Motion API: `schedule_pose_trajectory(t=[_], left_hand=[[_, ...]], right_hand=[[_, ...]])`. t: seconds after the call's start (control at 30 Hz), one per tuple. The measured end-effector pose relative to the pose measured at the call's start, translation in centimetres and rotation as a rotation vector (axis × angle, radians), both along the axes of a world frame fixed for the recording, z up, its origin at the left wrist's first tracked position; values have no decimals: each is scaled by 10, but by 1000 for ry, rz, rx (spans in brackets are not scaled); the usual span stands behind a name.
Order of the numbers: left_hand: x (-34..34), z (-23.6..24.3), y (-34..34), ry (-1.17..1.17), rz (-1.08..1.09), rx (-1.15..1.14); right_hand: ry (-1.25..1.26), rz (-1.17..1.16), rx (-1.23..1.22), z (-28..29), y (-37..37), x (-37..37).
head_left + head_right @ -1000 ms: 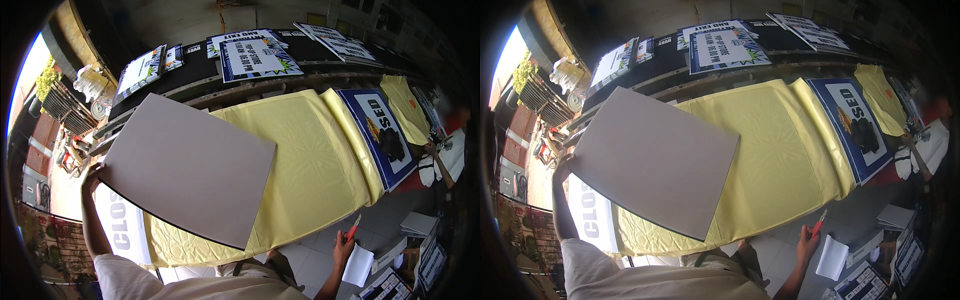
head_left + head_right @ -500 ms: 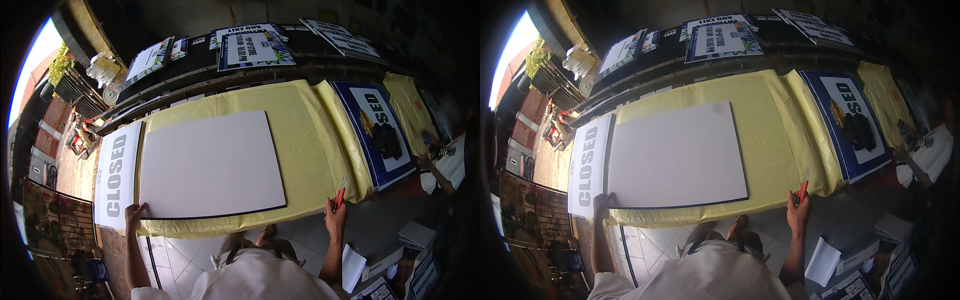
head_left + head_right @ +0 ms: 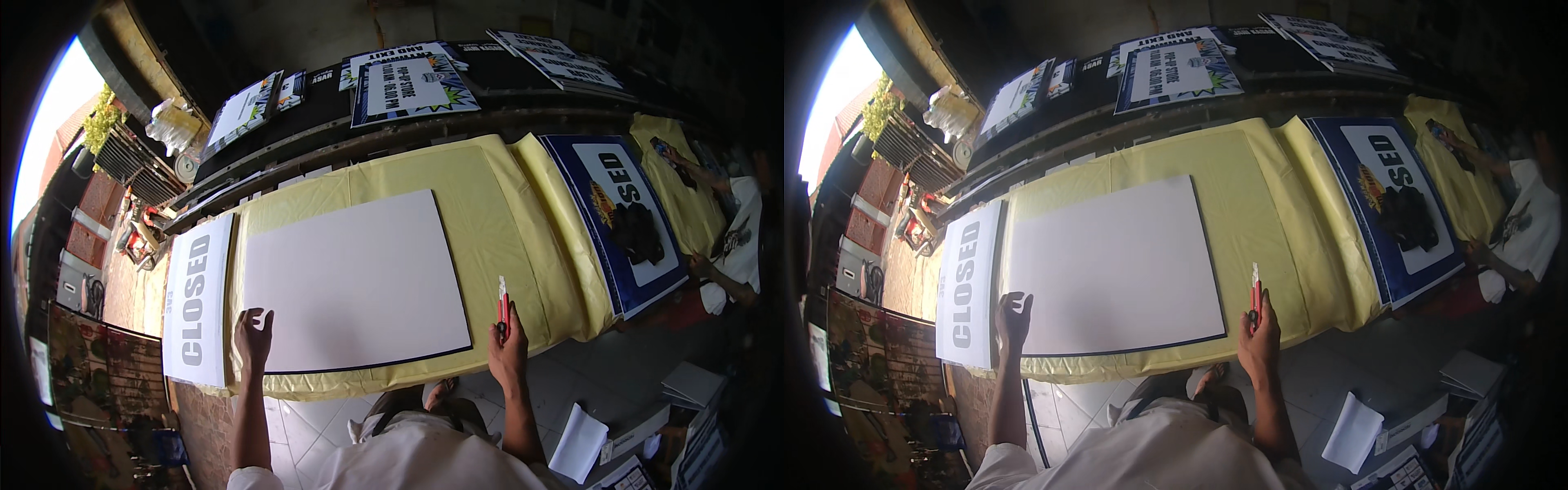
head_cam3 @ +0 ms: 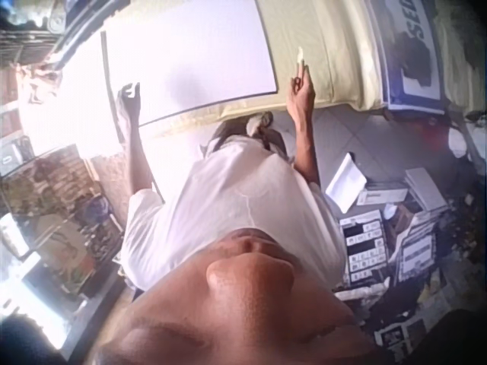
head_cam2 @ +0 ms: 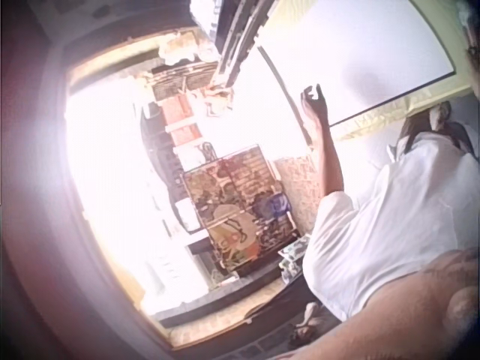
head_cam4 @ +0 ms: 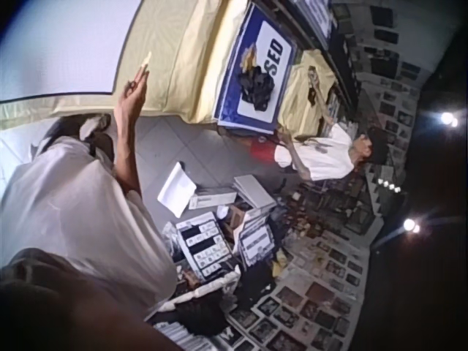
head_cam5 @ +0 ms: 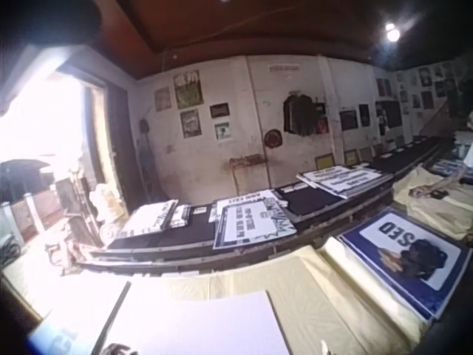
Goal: The person wipes a large printed sign with a cloth, then uses a utility knife and a straightedge to trim the edges of the sign. They cut along the sides and corners, remove the excess material, and repeat the process on another sign.
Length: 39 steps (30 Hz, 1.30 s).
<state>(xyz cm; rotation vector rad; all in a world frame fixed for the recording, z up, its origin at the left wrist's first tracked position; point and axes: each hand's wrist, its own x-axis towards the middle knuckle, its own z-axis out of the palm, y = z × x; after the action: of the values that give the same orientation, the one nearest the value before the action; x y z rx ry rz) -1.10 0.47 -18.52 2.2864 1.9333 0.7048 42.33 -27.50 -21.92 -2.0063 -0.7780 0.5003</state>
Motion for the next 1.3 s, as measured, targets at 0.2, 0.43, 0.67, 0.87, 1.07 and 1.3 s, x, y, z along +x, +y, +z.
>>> schedule_pose_trajectory(t=[0.2, 0.43, 0.67, 0.87, 1.07, 1.3], left_hand=[[224, -15, 45, -203, -547, -76], [375, -59, 120, -36, -833, 53], [398, -94, 142, 45, -844, 106], [396, -93, 137, 17, -846, 63], [394, -88, 137, 31, -826, 38], [395, -85, 137, 18, -830, 41]], right_hand=[[-69, 84, -83, 20, 84, 3], [-239, 104, -101, -1, 201, 34], [-265, 115, -232, -22, 268, 49], [-322, 84, -94, -49, 287, 57], [-349, 104, -113, -42, 289, 55], [-367, 106, -106, -38, 291, 56]])
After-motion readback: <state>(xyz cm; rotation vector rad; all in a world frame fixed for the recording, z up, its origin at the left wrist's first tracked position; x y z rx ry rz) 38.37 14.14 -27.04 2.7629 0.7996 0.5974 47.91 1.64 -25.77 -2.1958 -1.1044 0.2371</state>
